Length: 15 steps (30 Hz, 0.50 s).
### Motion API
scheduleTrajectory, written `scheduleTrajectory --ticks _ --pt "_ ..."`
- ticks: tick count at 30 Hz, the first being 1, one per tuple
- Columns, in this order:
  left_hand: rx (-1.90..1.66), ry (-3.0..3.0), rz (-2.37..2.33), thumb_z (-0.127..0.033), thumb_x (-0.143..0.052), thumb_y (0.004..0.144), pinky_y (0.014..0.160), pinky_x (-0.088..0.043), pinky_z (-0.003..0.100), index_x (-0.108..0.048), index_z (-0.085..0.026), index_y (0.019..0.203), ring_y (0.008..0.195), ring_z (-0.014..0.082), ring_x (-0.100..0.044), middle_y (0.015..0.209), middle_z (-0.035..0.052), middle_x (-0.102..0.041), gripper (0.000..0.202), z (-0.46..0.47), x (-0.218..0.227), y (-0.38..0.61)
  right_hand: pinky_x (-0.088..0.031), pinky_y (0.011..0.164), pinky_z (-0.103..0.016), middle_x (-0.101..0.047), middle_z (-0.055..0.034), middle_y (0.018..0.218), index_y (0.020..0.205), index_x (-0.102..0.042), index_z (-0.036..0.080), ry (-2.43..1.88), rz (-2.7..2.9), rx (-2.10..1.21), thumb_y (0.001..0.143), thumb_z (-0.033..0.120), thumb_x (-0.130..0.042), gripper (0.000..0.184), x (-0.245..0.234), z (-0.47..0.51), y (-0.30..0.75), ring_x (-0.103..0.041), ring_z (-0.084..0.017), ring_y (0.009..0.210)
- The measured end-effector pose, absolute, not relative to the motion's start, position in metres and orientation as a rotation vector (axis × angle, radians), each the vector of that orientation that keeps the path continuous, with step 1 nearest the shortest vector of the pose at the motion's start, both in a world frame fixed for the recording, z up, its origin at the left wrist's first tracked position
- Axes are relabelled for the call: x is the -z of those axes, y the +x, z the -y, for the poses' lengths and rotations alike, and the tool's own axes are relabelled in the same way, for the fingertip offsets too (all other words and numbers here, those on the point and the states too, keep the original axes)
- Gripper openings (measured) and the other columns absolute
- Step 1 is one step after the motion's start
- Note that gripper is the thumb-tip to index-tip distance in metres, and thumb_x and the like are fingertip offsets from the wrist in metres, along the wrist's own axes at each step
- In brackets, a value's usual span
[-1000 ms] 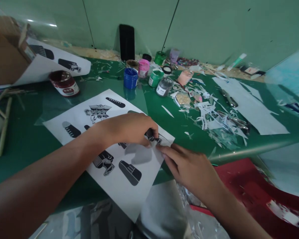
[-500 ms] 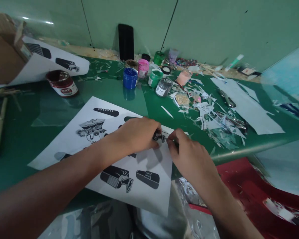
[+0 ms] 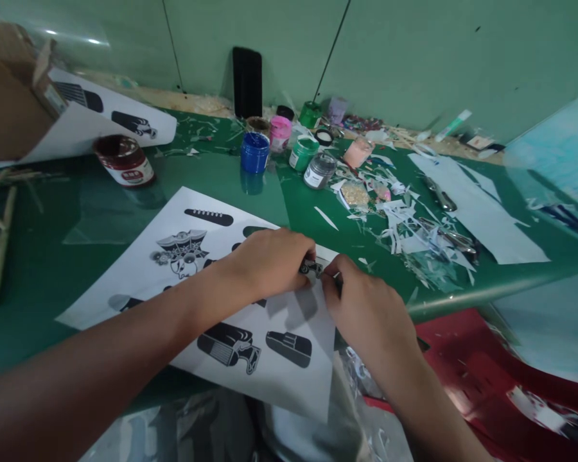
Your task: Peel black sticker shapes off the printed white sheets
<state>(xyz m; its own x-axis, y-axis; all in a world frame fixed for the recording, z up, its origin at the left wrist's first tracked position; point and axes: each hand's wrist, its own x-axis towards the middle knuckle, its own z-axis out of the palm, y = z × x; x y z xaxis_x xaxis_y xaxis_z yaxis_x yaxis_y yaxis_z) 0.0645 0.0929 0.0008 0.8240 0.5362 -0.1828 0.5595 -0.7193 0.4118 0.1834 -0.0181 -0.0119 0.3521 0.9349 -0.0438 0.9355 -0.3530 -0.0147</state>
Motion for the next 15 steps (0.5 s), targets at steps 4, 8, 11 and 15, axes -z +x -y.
scheduleTrajectory --ticks 4,8,11,15 --pt "0.067 2.541 -0.81 -0.031 -0.066 0.072 0.07 -0.044 0.031 -0.065 -0.023 0.103 0.089 0.0238 -0.063 0.099 0.0049 -0.068 0.032 -0.093 -0.002 0.064 -0.015 0.043 -0.024 -0.054 -0.0001 0.054 0.086 -0.054 0.02 2.566 -1.778 0.047 0.086 0.021 -0.046 0.009 0.012 0.018 0.182 -0.044 -0.013 0.041" --pt "0.061 2.538 -0.813 -0.031 -0.066 0.072 0.069 -0.044 0.031 -0.066 -0.023 0.103 0.088 0.0233 -0.063 0.098 0.005 -0.068 0.032 -0.093 -0.002 0.064 -0.015 0.043 -0.025 -0.055 -0.0005 0.053 0.088 -0.055 0.019 2.536 -1.803 -0.01 0.087 0.019 -0.045 0.01 0.012 0.021 0.181 -0.046 -0.013 0.041" --pt "0.046 2.536 -0.817 -0.03 -0.067 0.071 0.068 -0.044 0.031 -0.066 -0.024 0.102 0.085 0.023 -0.063 0.096 0.0042 -0.069 0.031 -0.093 -0.001 0.065 -0.013 0.042 -0.026 -0.054 -0.001 0.052 0.09 -0.055 0.02 2.49 -1.81 -0.069 0.088 0.019 -0.043 0.012 0.012 0.023 0.179 -0.047 -0.014 0.041" --pt "0.041 2.516 -0.834 -0.03 -0.068 0.07 0.069 -0.045 0.031 -0.068 -0.026 0.1 0.086 0.0233 -0.064 0.097 0.0027 -0.069 0.03 -0.093 0.0 0.065 -0.013 0.042 -0.027 -0.055 -0.0014 0.052 0.093 -0.056 0.021 2.477 -1.753 -0.066 0.09 0.02 -0.041 0.015 0.01 0.023 0.172 -0.052 -0.016 0.043"
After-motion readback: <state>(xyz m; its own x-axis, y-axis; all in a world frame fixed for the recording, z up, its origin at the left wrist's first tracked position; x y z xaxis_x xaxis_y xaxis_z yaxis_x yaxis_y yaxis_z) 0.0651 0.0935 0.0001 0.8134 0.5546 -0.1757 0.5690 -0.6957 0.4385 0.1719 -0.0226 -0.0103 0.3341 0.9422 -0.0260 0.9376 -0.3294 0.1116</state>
